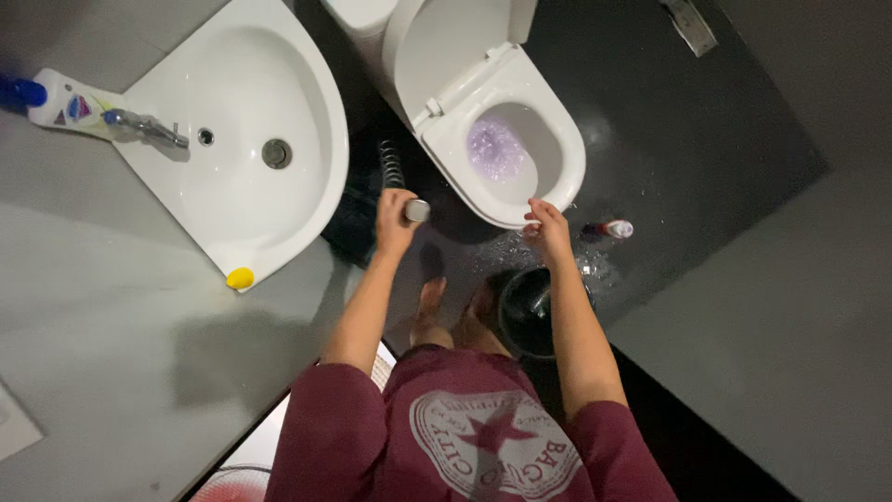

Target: The person pours purple toilet cleaner into the bowl, then uses a toilet brush to scrub the rim and interior surfaces. The person repeatedly scrubs different areas of the bowl and rim throughout the clip.

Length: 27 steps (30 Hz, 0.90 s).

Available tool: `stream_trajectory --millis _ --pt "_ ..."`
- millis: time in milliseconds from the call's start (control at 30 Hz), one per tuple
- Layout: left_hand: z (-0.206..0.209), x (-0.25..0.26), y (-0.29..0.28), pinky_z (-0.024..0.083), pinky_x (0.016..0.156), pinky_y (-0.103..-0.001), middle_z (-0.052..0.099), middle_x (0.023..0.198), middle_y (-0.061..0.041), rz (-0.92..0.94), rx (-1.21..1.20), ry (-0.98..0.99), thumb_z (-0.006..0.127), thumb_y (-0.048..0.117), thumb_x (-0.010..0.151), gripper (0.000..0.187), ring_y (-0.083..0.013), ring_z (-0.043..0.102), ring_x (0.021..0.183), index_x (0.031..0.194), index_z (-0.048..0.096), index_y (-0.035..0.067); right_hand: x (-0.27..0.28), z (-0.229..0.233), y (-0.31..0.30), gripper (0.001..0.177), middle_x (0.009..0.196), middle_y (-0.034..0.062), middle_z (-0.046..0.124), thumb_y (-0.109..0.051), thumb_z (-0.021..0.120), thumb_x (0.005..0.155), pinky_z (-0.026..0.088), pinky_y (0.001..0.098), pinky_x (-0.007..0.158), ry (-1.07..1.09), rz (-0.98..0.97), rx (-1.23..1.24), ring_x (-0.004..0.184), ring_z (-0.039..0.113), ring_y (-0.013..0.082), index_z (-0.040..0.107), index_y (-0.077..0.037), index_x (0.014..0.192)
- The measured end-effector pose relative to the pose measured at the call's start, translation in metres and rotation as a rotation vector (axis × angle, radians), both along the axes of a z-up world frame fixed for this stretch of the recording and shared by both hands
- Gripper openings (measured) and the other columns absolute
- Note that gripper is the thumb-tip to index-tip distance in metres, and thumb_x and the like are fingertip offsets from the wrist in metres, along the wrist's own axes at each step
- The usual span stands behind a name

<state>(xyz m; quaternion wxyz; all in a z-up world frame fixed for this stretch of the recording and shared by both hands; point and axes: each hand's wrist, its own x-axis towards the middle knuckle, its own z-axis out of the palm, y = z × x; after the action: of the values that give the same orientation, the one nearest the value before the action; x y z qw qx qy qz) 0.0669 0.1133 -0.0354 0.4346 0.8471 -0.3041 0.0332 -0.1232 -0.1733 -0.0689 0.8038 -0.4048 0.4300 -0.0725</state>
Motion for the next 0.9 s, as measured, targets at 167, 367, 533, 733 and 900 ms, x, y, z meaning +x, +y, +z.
stream_trajectory --millis 167,367,533,733,900 --pt "-0.046 0.047 0.006 0.055 0.084 -0.039 0.067 0.102 -0.011 0.218 -0.135 0.178 0.092 0.013 0.074 0.040 -0.0291 0.068 0.093 0.106 0.068 0.008 0.021 -0.031 -0.013 0.037 0.098 0.0059 0.062 -0.033 0.067 0.097 0.053 0.0313 0.063 0.101 0.089 -0.091 0.074 0.060 0.0145 0.066 -0.009 0.125" --pt "-0.137 0.111 0.010 0.060 0.080 -0.040 0.078 0.092 -0.014 0.238 -0.148 0.414 0.087 0.017 0.076 0.031 -0.0312 0.077 0.085 0.099 0.072 0.004 0.078 -0.081 -0.028 0.038 0.097 0.0071 0.063 -0.033 0.065 0.098 0.056 0.0344 0.067 0.069 0.006 -0.150 0.075 0.062 0.0163 0.065 -0.007 0.126" --pt "-0.213 0.158 0.005 0.056 0.081 -0.048 0.073 0.101 -0.024 0.265 0.105 0.278 0.090 0.024 0.071 0.065 -0.0433 0.071 0.094 0.122 0.060 -0.003 0.101 -0.133 -0.028 0.034 0.097 0.0064 0.062 -0.030 0.061 0.102 0.056 0.0346 0.068 -0.066 -0.016 -0.141 0.076 0.061 0.0160 0.062 -0.005 0.125" --pt "-0.320 0.224 0.008 0.056 0.091 -0.046 0.072 0.110 -0.023 0.325 0.116 0.245 0.090 0.023 0.070 0.058 -0.0404 0.070 0.104 0.118 0.067 0.002 0.123 -0.211 -0.039 0.030 0.093 0.0058 0.065 -0.023 0.062 0.101 0.059 0.0342 0.072 -0.077 0.059 -0.310 0.078 0.063 0.0145 0.064 -0.004 0.124" --pt "-0.399 0.289 0.013 0.049 0.098 -0.049 0.065 0.121 -0.023 0.373 0.329 0.146 0.091 0.018 0.062 0.065 -0.0432 0.058 0.118 0.120 0.066 0.000 0.146 -0.252 -0.070 0.033 0.093 0.0075 0.066 -0.020 0.065 0.104 0.055 0.0301 0.076 -0.266 0.206 -0.502 0.081 0.064 0.0144 0.065 -0.001 0.130"
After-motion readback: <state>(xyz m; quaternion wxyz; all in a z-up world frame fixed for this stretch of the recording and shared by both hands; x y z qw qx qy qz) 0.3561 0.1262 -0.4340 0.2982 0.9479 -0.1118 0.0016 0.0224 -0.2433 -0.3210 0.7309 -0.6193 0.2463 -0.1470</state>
